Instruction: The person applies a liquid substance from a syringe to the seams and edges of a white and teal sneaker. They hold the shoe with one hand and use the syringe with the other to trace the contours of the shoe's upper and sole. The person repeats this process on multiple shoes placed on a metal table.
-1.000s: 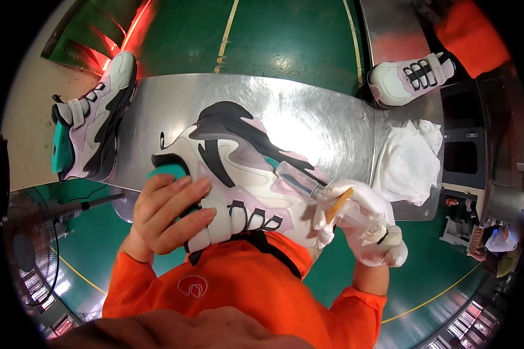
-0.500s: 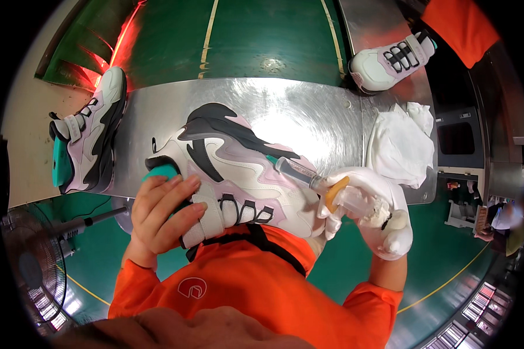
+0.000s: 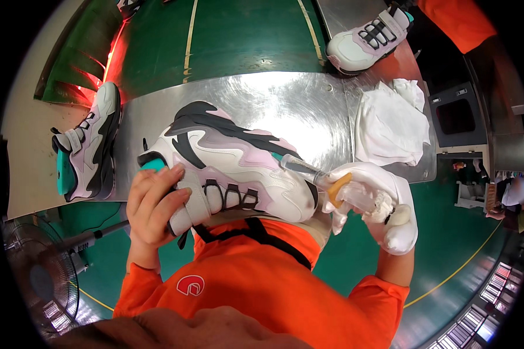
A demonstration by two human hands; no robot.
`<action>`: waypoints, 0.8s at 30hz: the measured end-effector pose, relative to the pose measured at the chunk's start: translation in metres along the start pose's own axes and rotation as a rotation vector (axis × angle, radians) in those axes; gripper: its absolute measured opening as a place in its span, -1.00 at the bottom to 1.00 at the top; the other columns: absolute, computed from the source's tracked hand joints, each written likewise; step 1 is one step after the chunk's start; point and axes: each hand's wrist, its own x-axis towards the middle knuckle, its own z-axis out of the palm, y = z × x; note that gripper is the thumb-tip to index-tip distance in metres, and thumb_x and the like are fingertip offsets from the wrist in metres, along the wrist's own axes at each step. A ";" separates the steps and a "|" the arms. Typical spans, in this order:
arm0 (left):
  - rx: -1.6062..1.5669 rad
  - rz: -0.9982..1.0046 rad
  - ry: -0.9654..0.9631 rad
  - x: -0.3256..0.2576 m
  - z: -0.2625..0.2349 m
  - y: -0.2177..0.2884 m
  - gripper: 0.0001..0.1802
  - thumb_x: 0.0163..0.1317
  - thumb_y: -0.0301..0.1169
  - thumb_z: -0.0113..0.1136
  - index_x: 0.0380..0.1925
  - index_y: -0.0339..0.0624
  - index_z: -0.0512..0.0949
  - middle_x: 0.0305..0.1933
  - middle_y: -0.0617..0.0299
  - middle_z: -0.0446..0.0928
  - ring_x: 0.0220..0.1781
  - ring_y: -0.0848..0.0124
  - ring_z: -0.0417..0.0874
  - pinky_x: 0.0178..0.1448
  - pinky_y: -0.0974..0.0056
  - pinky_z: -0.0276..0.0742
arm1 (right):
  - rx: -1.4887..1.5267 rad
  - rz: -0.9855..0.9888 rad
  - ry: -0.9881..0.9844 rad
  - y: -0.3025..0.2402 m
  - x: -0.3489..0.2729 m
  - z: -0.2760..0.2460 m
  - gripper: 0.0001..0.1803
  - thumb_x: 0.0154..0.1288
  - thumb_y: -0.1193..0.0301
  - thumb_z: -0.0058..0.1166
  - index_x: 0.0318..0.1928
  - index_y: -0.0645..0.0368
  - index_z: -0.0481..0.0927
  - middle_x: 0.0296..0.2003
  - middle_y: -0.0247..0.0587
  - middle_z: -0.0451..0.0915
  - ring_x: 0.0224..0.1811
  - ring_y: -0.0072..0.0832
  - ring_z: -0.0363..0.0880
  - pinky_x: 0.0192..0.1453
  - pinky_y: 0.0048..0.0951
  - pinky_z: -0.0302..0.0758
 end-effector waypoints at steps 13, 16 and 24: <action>0.123 -0.054 -0.014 0.005 0.000 0.025 -0.65 -0.04 -0.37 0.40 -0.21 -0.24 0.62 0.03 -0.02 0.64 -0.10 0.12 0.61 -0.07 0.08 0.57 | 0.219 -0.120 0.008 0.034 -0.033 -0.027 0.17 -0.37 -0.04 0.50 0.13 0.68 0.37 -0.23 0.30 0.59 -0.36 -0.21 0.61 -0.28 -0.33 0.58; 0.158 -0.082 -0.013 0.002 0.002 0.036 -0.64 -0.04 -0.35 0.42 -0.20 -0.22 0.62 0.03 0.00 0.64 -0.11 0.11 0.62 -0.10 0.10 0.55 | 0.194 -0.146 0.068 0.044 -0.038 -0.030 0.18 -0.37 -0.13 0.48 0.10 0.64 0.39 -0.25 0.29 0.58 -0.41 -0.22 0.58 -0.37 -0.30 0.58; 0.354 -0.137 -0.101 -0.011 -0.001 0.072 -0.43 -0.13 -0.20 0.56 -0.09 -0.18 0.61 0.00 0.02 0.62 -0.15 0.10 0.54 -0.03 0.06 0.40 | 0.304 -0.271 0.155 0.076 -0.049 -0.033 0.15 -0.30 -0.26 0.39 0.06 0.56 0.41 -0.31 0.17 0.55 -0.52 -0.24 0.51 -0.56 -0.30 0.52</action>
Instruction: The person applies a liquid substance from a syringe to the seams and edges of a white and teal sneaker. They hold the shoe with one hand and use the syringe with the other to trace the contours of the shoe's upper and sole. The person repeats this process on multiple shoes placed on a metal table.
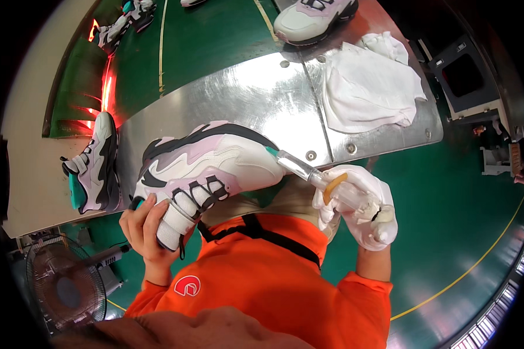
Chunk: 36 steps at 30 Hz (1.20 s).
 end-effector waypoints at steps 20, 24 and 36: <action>0.089 -0.022 0.133 -0.012 0.013 0.023 -0.50 -0.01 -0.03 0.50 -0.12 -0.06 0.67 -0.07 0.16 0.54 -0.13 0.22 0.45 -0.12 0.22 0.33 | 0.165 -0.041 0.159 0.025 -0.047 0.023 0.23 -0.21 -0.25 0.37 0.20 0.63 0.33 -0.09 0.13 0.51 -0.10 -0.23 0.56 -0.33 -0.31 0.66; 0.066 -0.023 0.126 -0.013 0.012 0.021 -0.50 0.00 -0.04 0.49 -0.11 -0.05 0.68 -0.09 0.16 0.54 -0.14 0.21 0.44 -0.11 0.22 0.33 | 0.121 -0.039 0.218 0.023 -0.051 0.032 0.23 -0.19 -0.27 0.36 0.21 0.62 0.34 -0.08 0.13 0.52 -0.10 -0.24 0.56 -0.34 -0.34 0.65; -0.018 -0.008 0.019 0.017 0.000 0.012 -0.43 -0.17 -0.17 0.59 -0.13 -0.12 0.63 -0.18 0.11 0.57 -0.24 0.18 0.44 -0.13 0.15 0.34 | -0.106 -0.071 0.167 0.021 -0.055 0.056 0.12 -0.38 0.29 0.63 0.24 0.53 0.35 -0.04 0.05 0.54 -0.07 -0.29 0.56 -0.18 -0.33 0.60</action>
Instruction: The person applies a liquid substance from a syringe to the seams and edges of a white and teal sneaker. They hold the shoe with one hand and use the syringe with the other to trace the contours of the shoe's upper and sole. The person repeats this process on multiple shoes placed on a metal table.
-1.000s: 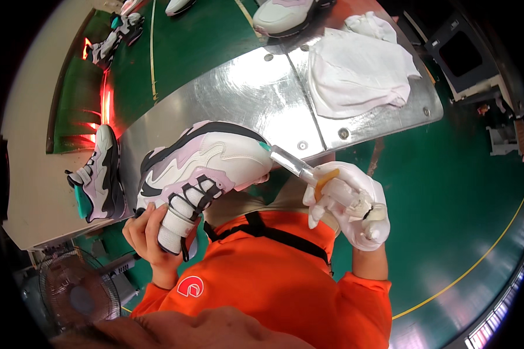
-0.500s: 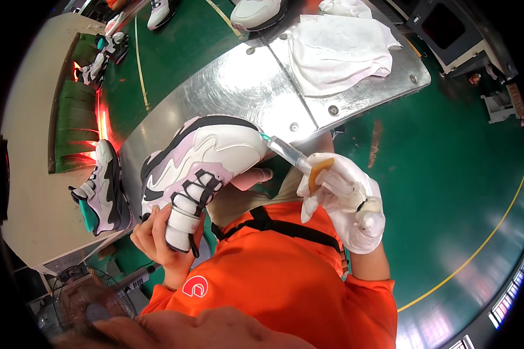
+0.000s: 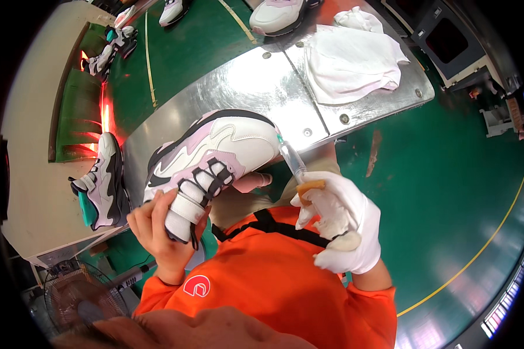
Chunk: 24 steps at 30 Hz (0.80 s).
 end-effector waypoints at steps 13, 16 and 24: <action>-0.277 -0.073 -0.241 0.098 0.008 -0.032 -0.47 -0.34 -0.35 0.57 -0.25 -0.21 0.62 -0.36 0.16 0.43 -0.27 0.14 0.44 -0.18 0.13 0.38 | -0.321 -0.333 -0.197 0.061 0.026 -0.017 0.01 -0.42 0.38 0.60 0.18 0.40 0.43 -0.18 -0.22 0.60 -0.43 -0.59 0.43 -0.25 -0.59 0.50; -0.293 -0.106 -0.354 0.113 0.010 -0.042 -0.45 -0.34 -0.32 0.58 -0.24 -0.23 0.62 -0.35 0.18 0.44 -0.25 0.18 0.47 -0.16 0.16 0.38 | -0.289 -0.343 -0.181 0.079 0.026 -0.018 0.00 -0.41 0.33 0.61 0.18 0.35 0.45 -0.16 -0.20 0.61 -0.40 -0.56 0.47 -0.27 -0.58 0.50; -0.568 0.226 -1.025 0.194 0.007 -0.097 -0.09 -0.29 0.11 0.59 0.03 -0.26 0.57 -0.06 0.16 0.55 -0.07 0.28 0.54 0.01 0.24 0.41 | -0.446 -0.496 -0.203 0.096 0.031 -0.024 -0.09 -0.31 0.18 0.57 0.14 0.27 0.50 -0.13 -0.05 0.62 -0.29 -0.24 0.60 -0.20 -0.38 0.58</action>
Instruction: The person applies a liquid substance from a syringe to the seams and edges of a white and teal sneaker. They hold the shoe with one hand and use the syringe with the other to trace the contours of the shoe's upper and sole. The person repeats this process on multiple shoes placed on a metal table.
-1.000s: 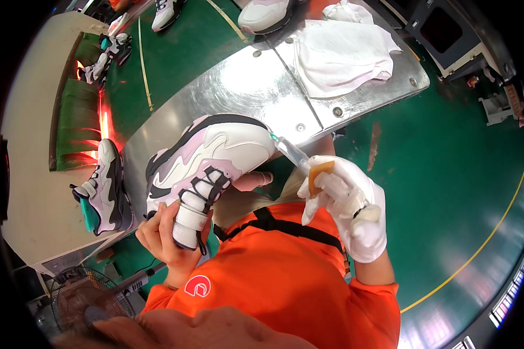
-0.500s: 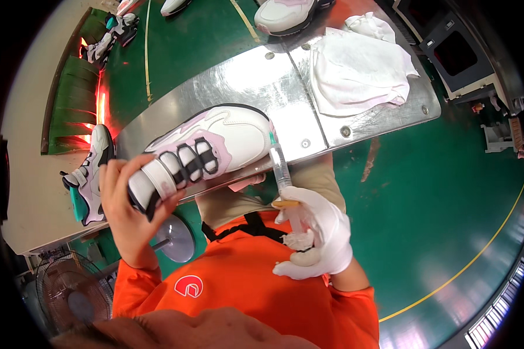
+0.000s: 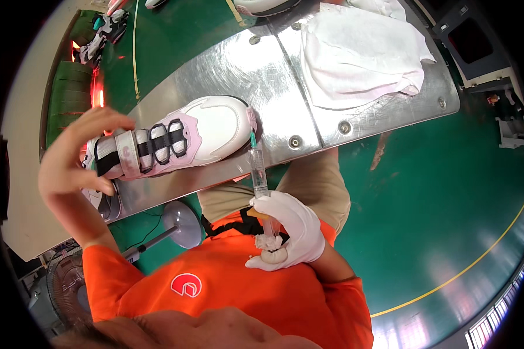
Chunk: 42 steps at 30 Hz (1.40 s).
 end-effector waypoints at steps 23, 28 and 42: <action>-0.267 0.264 -0.192 0.095 0.024 0.028 -0.56 0.10 -0.21 0.45 -0.09 -0.25 0.64 -0.08 0.18 0.63 -0.03 0.35 0.59 0.10 0.29 0.45 | 0.610 0.096 -0.063 -0.059 0.033 -0.011 -0.04 -0.40 0.52 0.57 0.18 0.42 0.43 -0.16 -0.14 0.59 -0.14 -0.39 0.57 0.11 -0.30 0.55; -0.532 0.449 0.408 0.010 0.000 0.018 -0.30 -0.03 -0.02 0.52 -0.11 -0.45 0.60 -0.07 0.06 0.58 -0.03 0.32 0.61 0.07 0.27 0.50 | 0.677 0.007 -0.284 -0.110 0.119 -0.012 -0.20 -0.24 0.37 0.50 0.09 0.45 0.50 -0.11 0.08 0.61 -0.12 -0.23 0.63 0.00 -0.30 0.59; -1.246 0.312 1.088 -0.011 0.107 -0.113 -0.35 0.31 -0.13 0.31 0.21 -0.43 0.45 0.08 0.13 0.58 0.09 0.42 0.58 0.21 0.34 0.45 | 0.499 0.449 -0.454 -0.063 0.221 0.048 0.26 -0.40 0.01 0.61 0.23 0.64 0.32 -0.01 0.17 0.52 -0.18 -0.33 0.57 -0.13 -0.34 0.60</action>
